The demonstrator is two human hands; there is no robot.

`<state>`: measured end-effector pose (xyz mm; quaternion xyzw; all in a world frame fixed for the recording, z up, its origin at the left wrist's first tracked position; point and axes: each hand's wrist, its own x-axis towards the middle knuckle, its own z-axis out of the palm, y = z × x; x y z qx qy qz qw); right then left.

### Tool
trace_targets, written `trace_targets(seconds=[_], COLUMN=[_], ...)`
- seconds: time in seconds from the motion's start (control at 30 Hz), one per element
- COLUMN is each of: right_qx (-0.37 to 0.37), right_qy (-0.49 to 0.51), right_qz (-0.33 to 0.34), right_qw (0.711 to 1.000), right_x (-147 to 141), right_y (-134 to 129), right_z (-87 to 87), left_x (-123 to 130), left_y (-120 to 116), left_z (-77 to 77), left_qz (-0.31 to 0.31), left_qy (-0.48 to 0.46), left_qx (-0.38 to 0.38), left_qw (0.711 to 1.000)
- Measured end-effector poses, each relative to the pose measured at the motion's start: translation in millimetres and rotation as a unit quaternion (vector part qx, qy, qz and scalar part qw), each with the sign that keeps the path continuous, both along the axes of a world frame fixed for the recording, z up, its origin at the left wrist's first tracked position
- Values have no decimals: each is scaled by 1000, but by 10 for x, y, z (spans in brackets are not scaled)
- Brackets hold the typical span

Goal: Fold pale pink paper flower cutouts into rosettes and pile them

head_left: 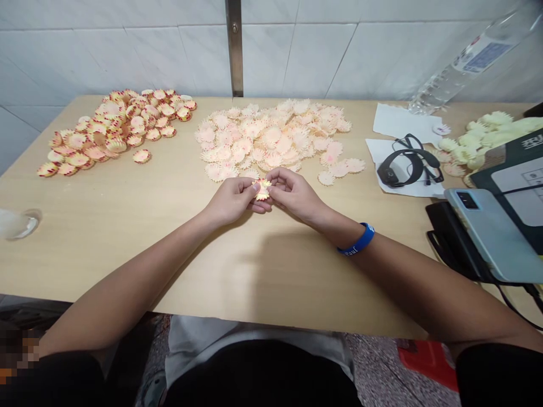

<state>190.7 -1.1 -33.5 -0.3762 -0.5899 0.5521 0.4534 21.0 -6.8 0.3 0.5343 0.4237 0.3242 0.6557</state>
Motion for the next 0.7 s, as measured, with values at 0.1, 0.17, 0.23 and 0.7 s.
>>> trace_targets(seconds=[0.1, 0.17, 0.23, 0.7], right_qx=[-1, -6, -11, 6], right_qy=[0, -2, -5, -12], right_qz=[1, 5, 7, -18], right_qw=[1000, 1000, 1000, 1000], right_x=[5, 8, 9, -26], right_y=[6, 5, 2, -42], right_z=[-4, -2, 4, 14], left_x=[-3, -8, -12, -23], left_y=[16, 26, 33, -28], left_z=[-25, -38, -43, 30], left_qz=[-7, -9, -10, -21], left_qy=[-22, -28, -30, 35], left_qx=[-1, -7, -14, 65], left_qw=[1000, 1000, 999, 997])
